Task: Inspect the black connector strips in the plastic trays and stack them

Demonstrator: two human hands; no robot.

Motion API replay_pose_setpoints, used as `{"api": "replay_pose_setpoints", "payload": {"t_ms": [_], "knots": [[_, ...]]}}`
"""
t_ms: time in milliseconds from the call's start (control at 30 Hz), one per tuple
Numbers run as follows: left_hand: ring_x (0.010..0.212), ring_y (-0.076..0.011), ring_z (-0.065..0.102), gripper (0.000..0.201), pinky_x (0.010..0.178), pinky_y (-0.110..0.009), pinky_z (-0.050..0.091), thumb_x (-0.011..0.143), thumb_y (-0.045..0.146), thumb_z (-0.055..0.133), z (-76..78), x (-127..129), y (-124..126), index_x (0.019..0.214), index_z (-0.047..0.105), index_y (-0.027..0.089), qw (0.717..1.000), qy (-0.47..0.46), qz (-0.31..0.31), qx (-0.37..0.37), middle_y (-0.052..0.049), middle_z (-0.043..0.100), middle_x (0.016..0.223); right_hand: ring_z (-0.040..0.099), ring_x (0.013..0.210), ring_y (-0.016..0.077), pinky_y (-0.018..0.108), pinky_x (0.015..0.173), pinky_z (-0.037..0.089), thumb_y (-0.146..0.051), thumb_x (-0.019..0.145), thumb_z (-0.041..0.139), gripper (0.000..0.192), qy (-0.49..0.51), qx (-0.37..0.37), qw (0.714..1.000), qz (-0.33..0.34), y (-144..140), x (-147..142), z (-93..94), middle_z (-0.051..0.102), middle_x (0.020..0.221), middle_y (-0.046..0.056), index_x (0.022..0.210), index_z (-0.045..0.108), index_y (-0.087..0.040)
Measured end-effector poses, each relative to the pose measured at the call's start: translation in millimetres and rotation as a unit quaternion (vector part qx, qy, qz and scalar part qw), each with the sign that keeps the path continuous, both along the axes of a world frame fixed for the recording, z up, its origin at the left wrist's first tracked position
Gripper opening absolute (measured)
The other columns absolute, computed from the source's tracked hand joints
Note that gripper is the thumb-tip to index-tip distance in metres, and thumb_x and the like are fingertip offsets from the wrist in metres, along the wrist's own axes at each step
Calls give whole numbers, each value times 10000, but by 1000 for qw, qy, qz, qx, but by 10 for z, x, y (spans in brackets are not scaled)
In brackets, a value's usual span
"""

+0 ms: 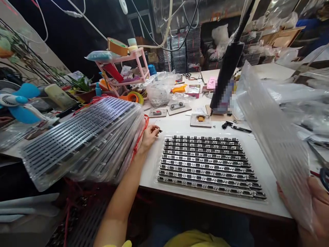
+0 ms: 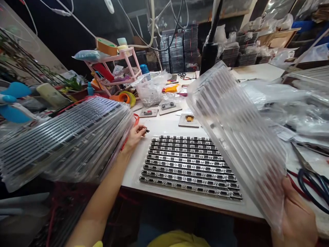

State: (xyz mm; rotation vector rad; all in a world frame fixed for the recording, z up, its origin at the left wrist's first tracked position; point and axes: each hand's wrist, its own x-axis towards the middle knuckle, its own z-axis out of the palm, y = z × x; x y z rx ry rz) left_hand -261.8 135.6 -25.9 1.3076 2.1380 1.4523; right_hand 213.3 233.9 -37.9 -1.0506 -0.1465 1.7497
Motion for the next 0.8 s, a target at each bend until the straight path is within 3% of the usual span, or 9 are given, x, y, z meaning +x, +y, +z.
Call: {"api": "replay_pose_setpoints", "payload": {"t_ms": [133, 267, 500, 800], "knots": [[806, -133, 586, 82, 767, -300, 505, 795, 180, 575, 73, 186, -12, 835, 645, 164, 997, 52, -62, 5, -23, 575, 878, 690, 637, 122, 216, 724, 598, -237, 917, 385, 360, -16, -32, 998, -54, -61, -155, 209, 744, 930, -17, 1164, 643, -276], [883, -156, 573, 122, 865, -328, 474, 756, 113, 552, 161, 316, -70, 735, 647, 186, 987, 114, -115, -15, -30, 577, 897, 704, 753, 136, 235, 690, 614, -222, 903, 382, 367, -28, -31, 996, -73, -91, -242, 296, 724, 1033, -1, 1140, 657, -276], [945, -210, 533, 171, 917, -406, 421, 843, 158, 491, 182, 283, -74, 857, 658, 192, 976, 201, -68, -50, -61, 569, 917, 704, 818, 141, 233, 687, 616, -187, 901, 372, 393, -6, 5, 998, -59, -91, -190, 226, 719, 1051, 12, 1171, 642, -280], [933, -239, 488, 134, 879, -433, 394, 782, 126, 587, 111, 275, 34, 819, 692, 201, 956, 257, -76, -118, -68, 572, 905, 701, 825, 131, 234, 661, 614, -200, 906, 360, 392, -50, 32, 997, -56, -103, -223, 246, 695, 1126, 25, 1168, 650, -215]]}}
